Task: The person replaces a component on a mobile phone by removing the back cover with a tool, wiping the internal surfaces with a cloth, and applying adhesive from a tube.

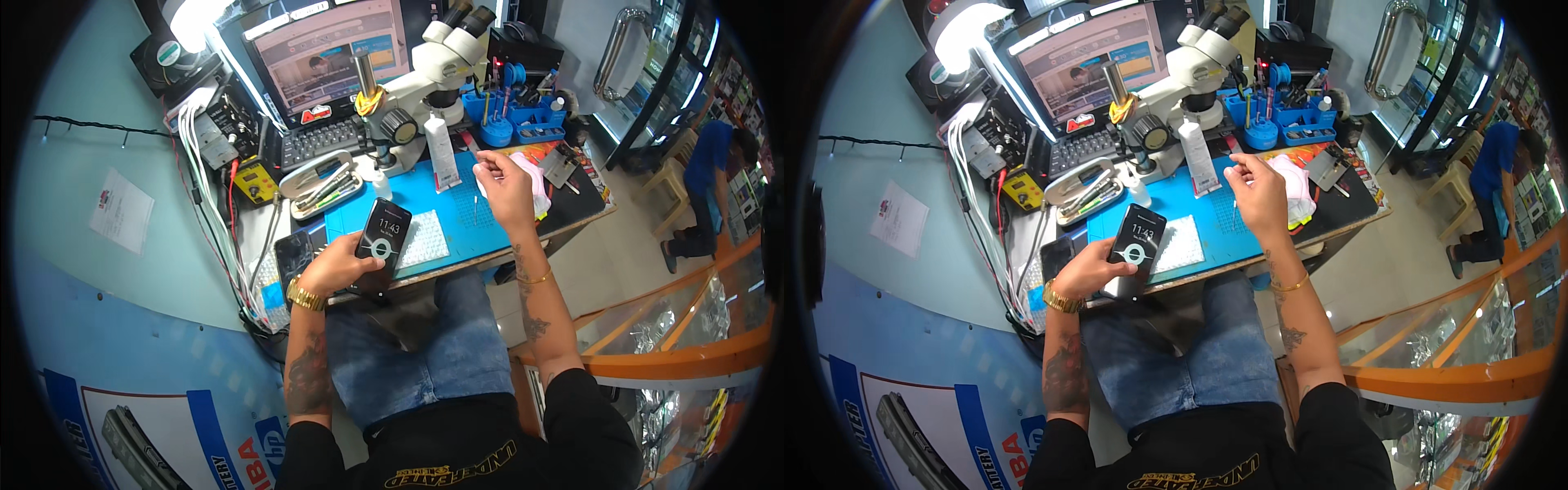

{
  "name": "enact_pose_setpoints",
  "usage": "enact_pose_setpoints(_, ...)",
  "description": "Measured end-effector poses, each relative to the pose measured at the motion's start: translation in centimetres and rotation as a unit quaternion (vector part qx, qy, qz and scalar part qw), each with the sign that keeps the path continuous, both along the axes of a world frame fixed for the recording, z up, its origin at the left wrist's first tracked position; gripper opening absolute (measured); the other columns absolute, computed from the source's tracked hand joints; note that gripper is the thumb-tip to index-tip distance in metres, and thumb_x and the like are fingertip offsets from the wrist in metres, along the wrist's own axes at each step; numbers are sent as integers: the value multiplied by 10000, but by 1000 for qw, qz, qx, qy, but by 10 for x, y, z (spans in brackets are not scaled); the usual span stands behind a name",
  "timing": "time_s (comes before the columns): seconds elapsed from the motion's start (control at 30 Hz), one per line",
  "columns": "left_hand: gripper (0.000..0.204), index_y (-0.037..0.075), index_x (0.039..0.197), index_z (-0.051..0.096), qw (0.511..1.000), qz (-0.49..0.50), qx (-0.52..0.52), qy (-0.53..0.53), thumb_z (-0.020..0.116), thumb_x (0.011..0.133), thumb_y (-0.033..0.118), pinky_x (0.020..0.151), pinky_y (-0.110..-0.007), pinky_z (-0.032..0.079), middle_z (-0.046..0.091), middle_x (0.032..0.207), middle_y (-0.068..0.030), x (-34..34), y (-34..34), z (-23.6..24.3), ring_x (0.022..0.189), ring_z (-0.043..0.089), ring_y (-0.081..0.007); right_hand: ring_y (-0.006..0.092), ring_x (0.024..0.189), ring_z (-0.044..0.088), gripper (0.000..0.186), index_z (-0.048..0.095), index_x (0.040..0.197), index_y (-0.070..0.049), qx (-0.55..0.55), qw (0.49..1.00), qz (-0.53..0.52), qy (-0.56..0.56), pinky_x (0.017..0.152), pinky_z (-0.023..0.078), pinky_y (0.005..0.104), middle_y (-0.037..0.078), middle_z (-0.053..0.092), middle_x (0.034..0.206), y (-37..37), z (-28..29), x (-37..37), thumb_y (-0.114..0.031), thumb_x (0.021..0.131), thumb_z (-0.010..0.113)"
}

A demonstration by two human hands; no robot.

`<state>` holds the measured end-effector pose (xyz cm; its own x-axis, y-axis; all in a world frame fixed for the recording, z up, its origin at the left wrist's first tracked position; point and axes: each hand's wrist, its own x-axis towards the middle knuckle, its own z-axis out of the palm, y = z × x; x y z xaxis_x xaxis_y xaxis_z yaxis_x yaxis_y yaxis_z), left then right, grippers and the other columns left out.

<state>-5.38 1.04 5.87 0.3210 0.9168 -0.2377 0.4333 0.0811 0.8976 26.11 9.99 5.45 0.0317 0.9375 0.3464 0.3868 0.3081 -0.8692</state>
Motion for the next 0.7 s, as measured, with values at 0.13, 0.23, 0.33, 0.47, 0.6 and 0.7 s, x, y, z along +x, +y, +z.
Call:
enact_pose_setpoints(0.13, 510, -71, 1277, 610, 999, 1, -23, 49, 785, 838, 120, 867, -323, 539, 747, 1072, -122, 1, 22, 6, 970, 686, -178, 192, 952, 658, 576, 624, 1324, 11, 30, 999, -18, -38, 850, 543, 330, 137, 694, 1130, 37, -7, 0, -231, 841, 827)
enact_pose_setpoints(0.23, 619, -10, 1326, 606, 975, 20, 106, 193, 810, 779, 193, 896, -379, 547, 730, 1110, -226, 14, 25, 12, 1002, 716, -305, 346, 1112, 622, 643, 619, 1337, -37, 31, 964, -50, -260, 945, 506, 452, 191, 660, 1213, 47, -6, 6, -302, 793, 835)
enact_pose_setpoints(0.33, 683, 27, 1365, 595, 945, 66, 160, 277, 810, 760, 260, 952, -462, 532, 713, 1140, -241, 12, 17, 6, 1086, 676, -392, 387, 1263, 535, 636, 627, 1353, -176, -54, 926, -110, -358, 1027, 463, 517, 166, 599, 1296, 39, 3, 34, -325, 770, 831)
enact_pose_setpoints(0.47, 680, 37, 1346, 611, 930, 104, 188, 297, 829, 764, 313, 960, -445, 517, 693, 1154, -206, 33, 9, -1, 1108, 650, -366, 372, 1244, 546, 475, 711, 1184, -196, -81, 899, -130, -411, 986, 483, 556, 121, 605, 1274, 17, -25, 72, -259, 736, 855)
enact_pose_setpoints(0.6, 648, 31, 1334, 611, 883, 140, 309, 325, 825, 798, 324, 922, -449, 512, 678, 1134, -193, 72, 2, 0, 1050, 636, -377, 311, 1061, 646, 185, 756, 919, -120, -41, 927, -122, -352, 889, 530, 441, 114, 652, 1024, 13, -27, 82, -177, 757, 825)
enact_pose_setpoints(0.7, 576, 28, 1320, 609, 875, 141, 398, 236, 806, 833, 265, 870, -437, 518, 671, 1136, -185, 103, 6, -11, 1016, 634, -367, 246, 860, 680, 115, 741, 876, -59, 35, 954, -98, -282, 795, 527, 391, 122, 651, 836, 13, -24, 104, -138, 804, 784)
